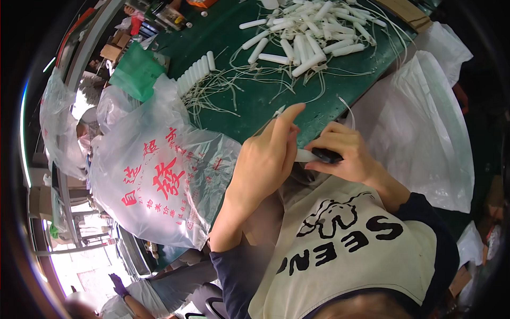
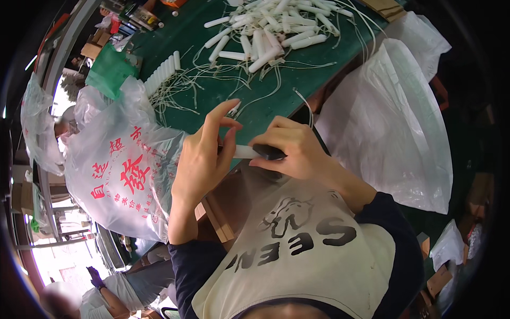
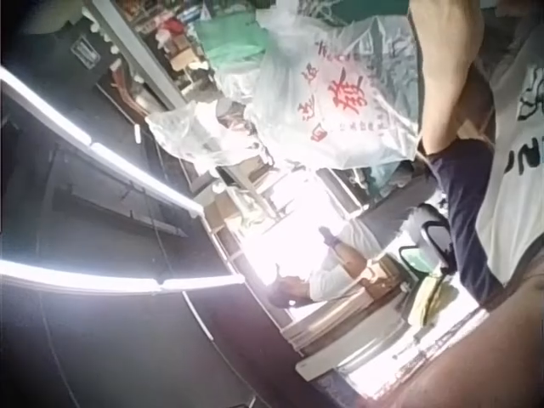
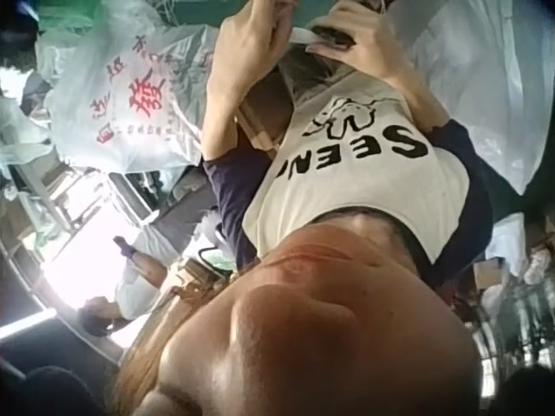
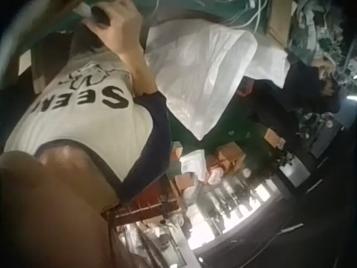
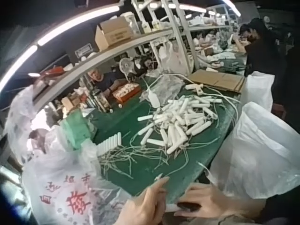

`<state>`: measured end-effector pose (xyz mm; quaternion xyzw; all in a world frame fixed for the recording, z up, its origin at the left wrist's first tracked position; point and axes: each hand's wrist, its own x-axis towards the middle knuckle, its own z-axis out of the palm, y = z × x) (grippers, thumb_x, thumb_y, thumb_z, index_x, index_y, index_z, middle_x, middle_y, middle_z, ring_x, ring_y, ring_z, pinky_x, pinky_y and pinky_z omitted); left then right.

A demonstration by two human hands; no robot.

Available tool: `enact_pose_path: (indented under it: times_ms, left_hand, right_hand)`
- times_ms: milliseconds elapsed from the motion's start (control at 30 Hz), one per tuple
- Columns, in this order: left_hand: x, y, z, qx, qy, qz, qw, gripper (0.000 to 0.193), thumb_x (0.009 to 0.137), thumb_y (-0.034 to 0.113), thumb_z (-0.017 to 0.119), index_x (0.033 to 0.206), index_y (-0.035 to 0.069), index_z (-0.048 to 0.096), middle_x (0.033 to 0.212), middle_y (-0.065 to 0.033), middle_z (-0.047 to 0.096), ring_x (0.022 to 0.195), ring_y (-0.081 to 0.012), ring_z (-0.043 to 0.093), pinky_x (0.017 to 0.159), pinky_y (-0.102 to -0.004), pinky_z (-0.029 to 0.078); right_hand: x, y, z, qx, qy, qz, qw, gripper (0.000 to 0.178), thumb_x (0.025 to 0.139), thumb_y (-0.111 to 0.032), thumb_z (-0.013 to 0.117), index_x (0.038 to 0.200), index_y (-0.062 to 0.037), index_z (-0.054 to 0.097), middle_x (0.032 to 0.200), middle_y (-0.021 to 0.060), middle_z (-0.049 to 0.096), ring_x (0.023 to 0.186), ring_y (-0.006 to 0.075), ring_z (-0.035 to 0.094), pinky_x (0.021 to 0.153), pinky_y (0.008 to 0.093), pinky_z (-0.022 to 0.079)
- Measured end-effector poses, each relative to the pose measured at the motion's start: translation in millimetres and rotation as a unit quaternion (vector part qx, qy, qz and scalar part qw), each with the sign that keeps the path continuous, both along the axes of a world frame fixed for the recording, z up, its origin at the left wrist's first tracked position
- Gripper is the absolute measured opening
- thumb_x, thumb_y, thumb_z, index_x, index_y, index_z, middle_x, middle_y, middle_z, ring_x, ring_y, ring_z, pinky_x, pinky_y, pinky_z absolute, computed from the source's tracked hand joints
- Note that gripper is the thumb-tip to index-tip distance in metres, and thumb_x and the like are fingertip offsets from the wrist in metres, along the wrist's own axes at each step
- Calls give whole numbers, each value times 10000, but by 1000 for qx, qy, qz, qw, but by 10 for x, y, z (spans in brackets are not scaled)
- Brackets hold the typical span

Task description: Assembling small electronic components by inserting wires into plastic tubes at a manufacturing workbench.

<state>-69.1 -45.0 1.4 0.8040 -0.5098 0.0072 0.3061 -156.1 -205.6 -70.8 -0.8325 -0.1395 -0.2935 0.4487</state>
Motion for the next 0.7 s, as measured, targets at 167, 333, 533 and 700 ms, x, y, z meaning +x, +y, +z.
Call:
enact_pose_path:
  times_ms: [167, 333, 533, 700]
  left_hand:
    - [-49, 5, 23, -68, 178, -23, 981, 516, 775, 52, 578, 1254, 25, 388, 929, -110, 618, 496, -136, 499, 471, -242, 401]
    - [132, 85, -185, -101, 152, 96, 978, 397, 803, 77, 590, 1175, 31, 459, 918, -91, 613, 520, -93, 435, 502, -223, 380]
    - [554, 472, -450, 114, -34, 149, 982, 219, 774, 152, 657, 947, 31, 601, 901, -114, 598, 850, -281, 538, 712, -376, 438]
    - [597, 479, -564, 130, -3, 181, 975, 184, 765, 184, 661, 867, 34, 625, 861, -111, 604, 845, -286, 546, 735, -383, 436]
  right_hand:
    - [-73, -64, 109, 8, -26, -25, 999, 314, 569, -127, 806, 831, -49, 651, 714, 37, 590, 647, 198, 519, 543, 290, 428]
    - [-272, -214, 387, 143, -65, 65, 985, 274, 621, -152, 809, 811, -29, 655, 723, 44, 623, 631, 172, 500, 525, 271, 401]
    - [-437, -645, 505, 258, -95, 355, 894, 439, 637, -336, 812, 854, -38, 572, 703, 69, 652, 694, 172, 467, 470, 196, 401]
    - [-366, -400, 387, 451, 31, 196, 870, 372, 653, -219, 813, 860, -9, 587, 679, 77, 605, 665, 164, 504, 517, 234, 425]
